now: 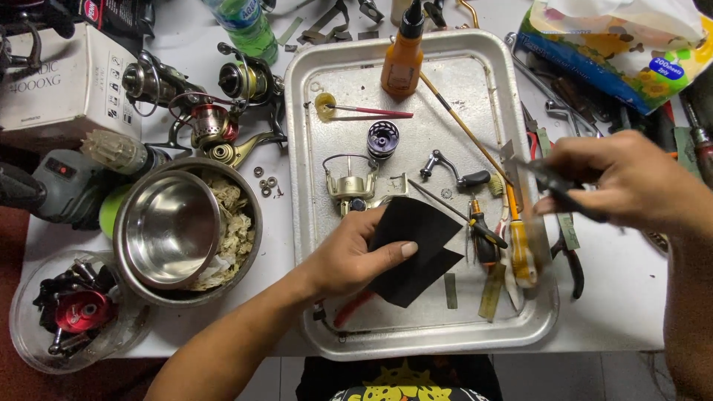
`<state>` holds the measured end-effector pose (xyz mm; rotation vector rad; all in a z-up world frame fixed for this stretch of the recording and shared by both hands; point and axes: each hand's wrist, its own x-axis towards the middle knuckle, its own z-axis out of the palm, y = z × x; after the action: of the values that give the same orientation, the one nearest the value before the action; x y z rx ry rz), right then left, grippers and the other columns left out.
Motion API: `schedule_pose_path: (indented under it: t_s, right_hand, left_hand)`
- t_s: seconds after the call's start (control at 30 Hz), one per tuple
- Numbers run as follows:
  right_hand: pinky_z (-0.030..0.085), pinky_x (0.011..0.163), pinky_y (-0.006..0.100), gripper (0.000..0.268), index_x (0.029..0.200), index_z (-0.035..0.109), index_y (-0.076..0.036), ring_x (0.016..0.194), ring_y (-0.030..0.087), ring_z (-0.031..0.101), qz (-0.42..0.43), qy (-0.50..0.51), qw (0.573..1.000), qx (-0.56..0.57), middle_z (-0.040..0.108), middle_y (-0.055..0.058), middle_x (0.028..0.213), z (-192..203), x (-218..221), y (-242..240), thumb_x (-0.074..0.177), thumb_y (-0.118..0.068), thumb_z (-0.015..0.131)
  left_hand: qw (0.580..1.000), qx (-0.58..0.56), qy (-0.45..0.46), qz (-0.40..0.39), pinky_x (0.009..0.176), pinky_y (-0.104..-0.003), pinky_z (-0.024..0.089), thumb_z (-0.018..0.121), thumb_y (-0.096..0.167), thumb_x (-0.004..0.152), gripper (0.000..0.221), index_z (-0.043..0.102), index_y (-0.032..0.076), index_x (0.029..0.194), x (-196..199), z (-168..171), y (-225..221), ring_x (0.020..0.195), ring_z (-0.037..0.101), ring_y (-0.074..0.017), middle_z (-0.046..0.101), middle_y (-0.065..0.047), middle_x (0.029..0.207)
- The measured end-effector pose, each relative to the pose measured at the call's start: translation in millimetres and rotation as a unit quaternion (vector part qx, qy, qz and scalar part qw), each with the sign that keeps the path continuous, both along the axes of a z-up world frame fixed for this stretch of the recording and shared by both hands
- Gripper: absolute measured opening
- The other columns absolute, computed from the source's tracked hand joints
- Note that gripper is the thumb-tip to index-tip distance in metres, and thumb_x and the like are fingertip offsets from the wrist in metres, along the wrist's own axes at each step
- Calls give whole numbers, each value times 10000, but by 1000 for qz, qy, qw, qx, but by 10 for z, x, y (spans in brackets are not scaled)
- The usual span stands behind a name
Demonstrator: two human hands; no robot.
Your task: The person cuts a small piece from a black sheet using scissors, then wraps it around a small metal component. They use pliers to hold the component and scissors to trim the excess material, working on a tray with fishing reel parts and tools.
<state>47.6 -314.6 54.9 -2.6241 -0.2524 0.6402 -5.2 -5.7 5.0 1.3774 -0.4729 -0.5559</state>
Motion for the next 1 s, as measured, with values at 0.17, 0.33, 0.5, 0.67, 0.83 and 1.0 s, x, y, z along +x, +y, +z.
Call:
schedule_pose_path:
  t_s: [0.17, 0.33, 0.5, 0.67, 0.83, 1.0]
  right_hand:
    - [260, 489, 331, 402, 777, 606, -76, 525, 171, 352, -167, -166, 966, -108, 454, 61, 514, -432, -164, -443, 807, -455, 736]
    - [500, 634, 303, 405, 992, 663, -187, 792, 205, 668, -146, -199, 889, -386, 711, 34, 841, -982, -364, -944, 906, -580, 615]
    - [521, 708, 360, 444, 1115, 653, -211, 889, 282, 691, -141, -142, 892, -406, 742, 69, 899, -882, -357, -883, 885, -575, 545]
    - [517, 751, 424, 487, 1163, 655, -213, 955, 355, 665, -156, -76, 912, -372, 733, 144, 992, -617, -340, -650, 831, -559, 563]
    - [487, 592, 355, 472, 1132, 666, 3, 641, 210, 616, -59, -273, 957, -70, 682, 113, 991, 42, -434, 25, 870, -387, 624]
    - [555, 766, 335, 478, 1147, 526, -15, 859, 229, 646, -130, 11, 928, 350, 646, 123, 1046, 154, -328, 522, 696, -156, 594]
  left_hand:
    - [993, 83, -88, -18, 631, -247, 471, 534, 239, 855, 191, 560, 74, 948, -53, 80, -68, 743, 573, -125, 596, -19, 829]
    - [965, 186, -154, -101, 540, -301, 391, 526, 310, 842, 243, 544, 136, 1011, -99, 47, -153, 594, 522, -170, 578, -9, 699]
    - [990, 121, -47, -63, 601, -241, 468, 576, 301, 834, 271, 566, 91, 1006, -66, 84, -170, 713, 571, -126, 602, -5, 816]
    - [996, 35, 85, 7, 629, -263, 593, 619, 234, 807, 313, 560, 32, 1038, -16, 160, -173, 771, 634, -153, 643, -61, 892]
    - [986, -35, 110, 123, 754, -337, 611, 622, 216, 790, 353, 571, 15, 1076, 83, 320, -255, 896, 649, -237, 648, -138, 1021]
    - [986, -102, 7, 129, 769, -341, 598, 626, 184, 820, 312, 557, 22, 1078, 269, 294, -502, 913, 621, -225, 624, -116, 996]
